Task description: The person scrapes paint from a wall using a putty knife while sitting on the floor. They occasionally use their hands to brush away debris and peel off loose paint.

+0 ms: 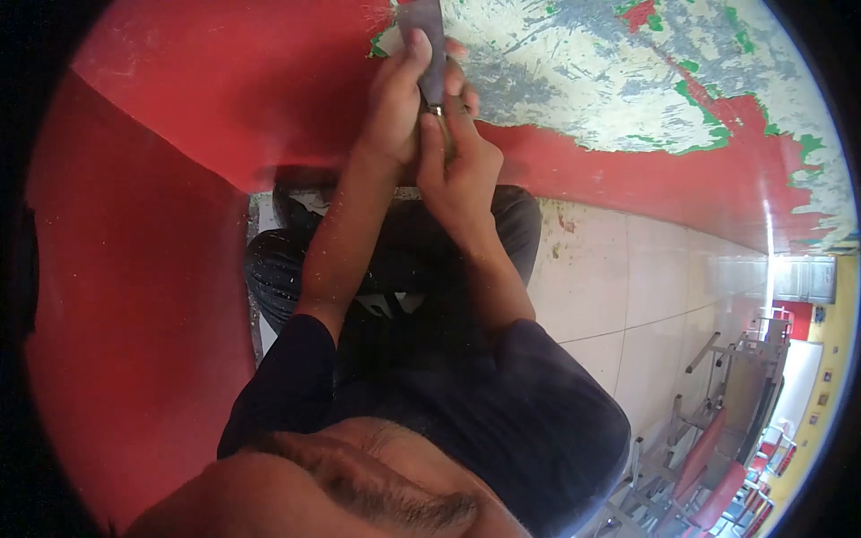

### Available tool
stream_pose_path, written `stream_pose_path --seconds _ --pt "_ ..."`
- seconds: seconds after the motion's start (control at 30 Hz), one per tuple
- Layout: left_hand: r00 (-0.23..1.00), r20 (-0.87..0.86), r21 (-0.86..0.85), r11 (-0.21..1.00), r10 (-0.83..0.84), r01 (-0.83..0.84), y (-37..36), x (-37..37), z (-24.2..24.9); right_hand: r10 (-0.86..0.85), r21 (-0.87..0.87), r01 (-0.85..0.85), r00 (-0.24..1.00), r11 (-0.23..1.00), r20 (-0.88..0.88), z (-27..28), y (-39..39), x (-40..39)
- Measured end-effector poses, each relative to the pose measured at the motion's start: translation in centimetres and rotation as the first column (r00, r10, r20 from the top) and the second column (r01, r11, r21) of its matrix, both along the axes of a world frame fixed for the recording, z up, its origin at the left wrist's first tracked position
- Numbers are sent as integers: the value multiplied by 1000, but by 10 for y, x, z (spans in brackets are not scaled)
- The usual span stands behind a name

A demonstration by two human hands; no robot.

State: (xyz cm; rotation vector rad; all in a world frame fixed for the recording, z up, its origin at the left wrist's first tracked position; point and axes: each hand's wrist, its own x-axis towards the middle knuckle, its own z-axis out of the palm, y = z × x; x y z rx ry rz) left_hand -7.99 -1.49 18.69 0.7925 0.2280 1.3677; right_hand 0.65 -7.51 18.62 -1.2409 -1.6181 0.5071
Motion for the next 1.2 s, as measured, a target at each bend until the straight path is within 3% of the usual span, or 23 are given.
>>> stream_pose_path --seconds 0.03,0.17,0.27,0.37,0.47,0.57,0.63,0.73,0.77,0.87,0.93,1.0,1.03,1.13,1.17,1.2 --pt "1000 2 2 1000 -2 2 1 1 1 -26 204 18 999 979 34 -1 2 -4" --pt "999 40 -64 998 15 -12 3 0 11 26 277 -53 995 959 100 -9 10 12" --pt "998 54 -58 998 33 -30 -1 1 22 32 -26 -30 997 999 73 17 4 7" --pt "998 64 -117 992 -28 36 -6 15 4 58 42 -54 994 998 -91 -9 1 20" --pt "1000 12 -148 989 -3 5 -4 11 10 16 -63 -17 1000 998 -21 -8 3 19" --pt "999 -31 -114 993 5 -9 -7 17 -10 14 156 -14 1000 988 4 -23 12 20" --pt "997 -47 -106 993 54 -59 -2 8 4 28 306 -19 999 952 -26 -20 28 10" --pt "990 11 -22 990 140 -139 2 -5 34 8 259 -15 1000 966 27 -12 20 6" --pt "979 -98 2 984 177 -178 3 -5 31 14 232 -30 998 972 67 -5 24 5" --pt "993 -50 -91 990 104 -108 1 9 3 61 139 -49 994 989 -85 -26 19 12" --pt "990 -103 -134 985 92 -105 -5 1 12 45 237 -19 993 971 -107 -17 17 3" --pt "993 -57 -113 988 102 -108 1 5 13 60 61 -52 988 997 -144 -17 18 9" --pt "993 -79 -135 986 84 -94 -5 8 14 53 119 -40 993 992 -106 -17 14 14" --pt "974 -180 -80 985 137 -153 -2 8 25 37 25 -33 983 999 -182 -8 16 10" --pt "970 -187 -166 969 153 -185 3 7 30 32 114 -23 997 993 -75 -7 22 11" --pt "973 -186 -157 973 137 -167 -2 8 25 24 79 -16 994 997 -106 -12 16 12"
